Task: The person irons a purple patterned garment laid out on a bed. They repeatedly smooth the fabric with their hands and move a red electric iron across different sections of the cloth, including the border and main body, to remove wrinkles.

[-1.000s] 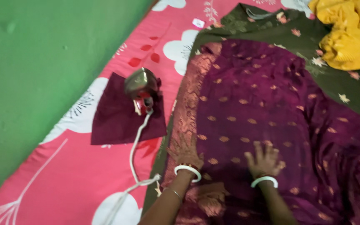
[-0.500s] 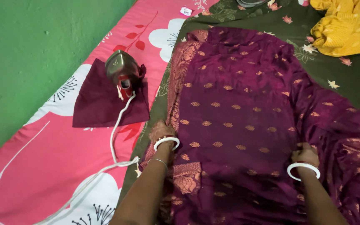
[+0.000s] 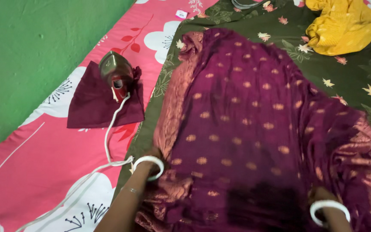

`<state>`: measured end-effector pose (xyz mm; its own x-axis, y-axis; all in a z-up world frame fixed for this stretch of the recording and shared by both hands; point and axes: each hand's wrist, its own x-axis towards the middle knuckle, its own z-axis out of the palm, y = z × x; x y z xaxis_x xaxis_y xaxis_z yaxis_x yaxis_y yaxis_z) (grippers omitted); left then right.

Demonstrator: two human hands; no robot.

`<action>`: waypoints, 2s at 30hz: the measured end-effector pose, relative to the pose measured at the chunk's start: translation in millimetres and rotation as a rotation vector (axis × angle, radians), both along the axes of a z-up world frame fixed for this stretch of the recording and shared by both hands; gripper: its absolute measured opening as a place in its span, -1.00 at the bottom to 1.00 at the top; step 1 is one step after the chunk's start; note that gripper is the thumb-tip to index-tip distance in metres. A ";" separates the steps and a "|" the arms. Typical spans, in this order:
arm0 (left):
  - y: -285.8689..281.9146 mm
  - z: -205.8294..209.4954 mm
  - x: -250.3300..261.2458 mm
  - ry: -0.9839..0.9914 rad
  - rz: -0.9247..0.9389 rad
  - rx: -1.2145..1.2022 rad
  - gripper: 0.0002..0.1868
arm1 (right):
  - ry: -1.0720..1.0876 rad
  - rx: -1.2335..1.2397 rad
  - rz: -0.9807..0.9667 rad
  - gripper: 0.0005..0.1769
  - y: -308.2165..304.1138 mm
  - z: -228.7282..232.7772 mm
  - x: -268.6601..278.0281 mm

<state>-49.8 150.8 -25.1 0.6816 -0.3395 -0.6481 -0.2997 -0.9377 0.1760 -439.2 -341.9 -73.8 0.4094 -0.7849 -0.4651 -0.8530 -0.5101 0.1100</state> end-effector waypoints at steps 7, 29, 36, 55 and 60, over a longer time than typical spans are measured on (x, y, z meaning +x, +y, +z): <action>9.2 5.7 20.1 -0.058 0.238 -0.300 -0.32 | -0.068 0.159 0.105 -0.76 2.6 18.1 32.8; 38.6 4.2 -14.5 -0.012 -0.159 0.039 -0.61 | 0.009 0.226 -0.054 -0.33 31.8 -32.9 -3.1; 0.0 43.8 28.5 -0.473 -0.153 -0.119 -0.69 | -0.427 -0.114 0.190 -0.28 91.7 83.7 105.3; -104.4 49.6 -25.2 -0.202 -0.212 0.026 -0.08 | -0.529 0.018 -0.269 -0.14 58.1 25.1 130.1; -140.9 37.2 -23.1 -0.242 -0.278 0.049 -0.16 | -0.685 -0.133 -0.116 -0.17 37.5 -6.5 128.6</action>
